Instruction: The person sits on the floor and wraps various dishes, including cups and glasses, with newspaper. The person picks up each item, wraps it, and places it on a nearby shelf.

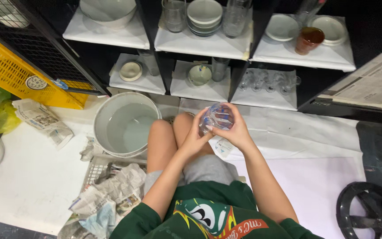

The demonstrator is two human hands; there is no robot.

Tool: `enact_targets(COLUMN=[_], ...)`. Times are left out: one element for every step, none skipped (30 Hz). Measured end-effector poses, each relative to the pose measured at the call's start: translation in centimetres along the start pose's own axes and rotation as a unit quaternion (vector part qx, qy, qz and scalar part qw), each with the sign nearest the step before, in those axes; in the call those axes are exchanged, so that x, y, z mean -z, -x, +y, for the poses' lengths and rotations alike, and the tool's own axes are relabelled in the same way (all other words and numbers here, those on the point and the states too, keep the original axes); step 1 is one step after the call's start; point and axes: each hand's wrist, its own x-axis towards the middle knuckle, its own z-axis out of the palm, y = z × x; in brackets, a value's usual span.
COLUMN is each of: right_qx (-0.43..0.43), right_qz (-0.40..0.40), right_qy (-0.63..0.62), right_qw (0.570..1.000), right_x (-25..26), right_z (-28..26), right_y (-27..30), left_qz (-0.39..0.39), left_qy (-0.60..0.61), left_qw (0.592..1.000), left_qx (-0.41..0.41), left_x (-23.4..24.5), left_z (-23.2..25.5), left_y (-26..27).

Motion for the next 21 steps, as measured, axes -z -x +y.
enact_targets(right_qx=[-0.006,-0.022,-0.037,-0.053,-0.056,-0.056,-0.056,-0.046,-0.035,-0.028,0.002,0.032,0.061,0.025,-0.012,-0.049,-0.027,-0.003,0.020,0.010,0.000], right_qz=[0.000,0.011,0.022,0.032,0.036,0.039,0.042,0.054,0.065,0.077,0.086,0.097,0.107,0.096,0.084,0.069,0.064,0.061,0.058,0.042,0.027], right_qy=[0.007,-0.004,-0.015,-0.026,-0.008,0.011,0.031,0.061,0.091,0.118,0.121,0.125,0.129,0.184,0.237,0.290,0.294,0.299,0.303,0.342,0.380], right_qw=[1.000,1.000,0.999,0.998,0.998,0.998,0.997,0.996,0.993,0.990,0.989,0.987,0.984,0.978,0.968,0.953,0.953,0.952,0.951,0.939,0.925], right_x=[-0.3,-0.6,-1.0,-1.4,-1.6,-1.7,-1.8,-1.9,-2.1,-2.8,-3.7,-4.5,-5.2,-5.8,-6.5,-7.0,-7.4,-7.7,-8.0,-8.0,-7.9], right_z=[0.6,1.1,1.8,2.5,3.3,4.1,5.0,6.1,7.3,8.6,9.9,10.9,11.8,12.6,13.4,14.3,15.5,16.9,18.6,20.4,22.2], right_y=[-0.7,-1.4,-2.2,-3.0,-4.0,-5.3,-6.7,-8.3,-10.2,-12.1,-14.3,-16.7,-18.9,-21.2,-23.5,-25.2,-26.3,-27.4,-28.7,-30.1,-31.7], left_qz=[-0.003,-0.004,-0.006,0.015,0.036,0.057,0.082,0.108,0.134,0.158,0.182,0.203,0.203,0.204,0.205,0.202,0.199,0.195,0.205,0.216,0.226], left_qy=[-0.043,-0.087,-0.130,-0.085,-0.039,0.007,-0.004,-0.014,-0.024,0.003,0.029,0.056,0.081,0.106,0.131,0.133,0.136,0.139,0.134,0.129,0.124], left_qw=[0.999,0.996,0.991,0.996,0.998,0.995,0.993,0.991,0.987,0.981,0.972,0.962,0.959,0.954,0.948,0.950,0.951,0.953,0.949,0.945,0.941], left_qx=[-0.012,-0.024,-0.036,0.003,0.043,0.078,0.080,0.083,0.085,0.115,0.143,0.171,0.182,0.193,0.203,0.198,0.194,0.187,0.197,0.208,0.220], left_x=[1.2,2.9,4.3,5.3,6.1,7.1,8.0,8.7,9.2,9.8,10.3,10.7,11.3,11.9,12.5,13.1,13.6,14.1,14.8,15.3,15.7], left_z=[-0.3,-0.7,-1.5,-2.8,-4.3,-5.7,-7.1,-8.3,-9.3,-10.1,-10.7,-11.1,-11.3,-11.5,-11.5,-11.5,-11.6,-11.7,-11.7,-11.9,-12.1], left_y=[-0.2,-0.2,-0.4,-0.8,-1.4,-2.1,-2.6,-3.1,-3.9,-4.5,-5.5,-6.4,-7.1,-7.7,-8.2,-8.6,-8.9,-9.4,-9.8,-9.9,-10.1])
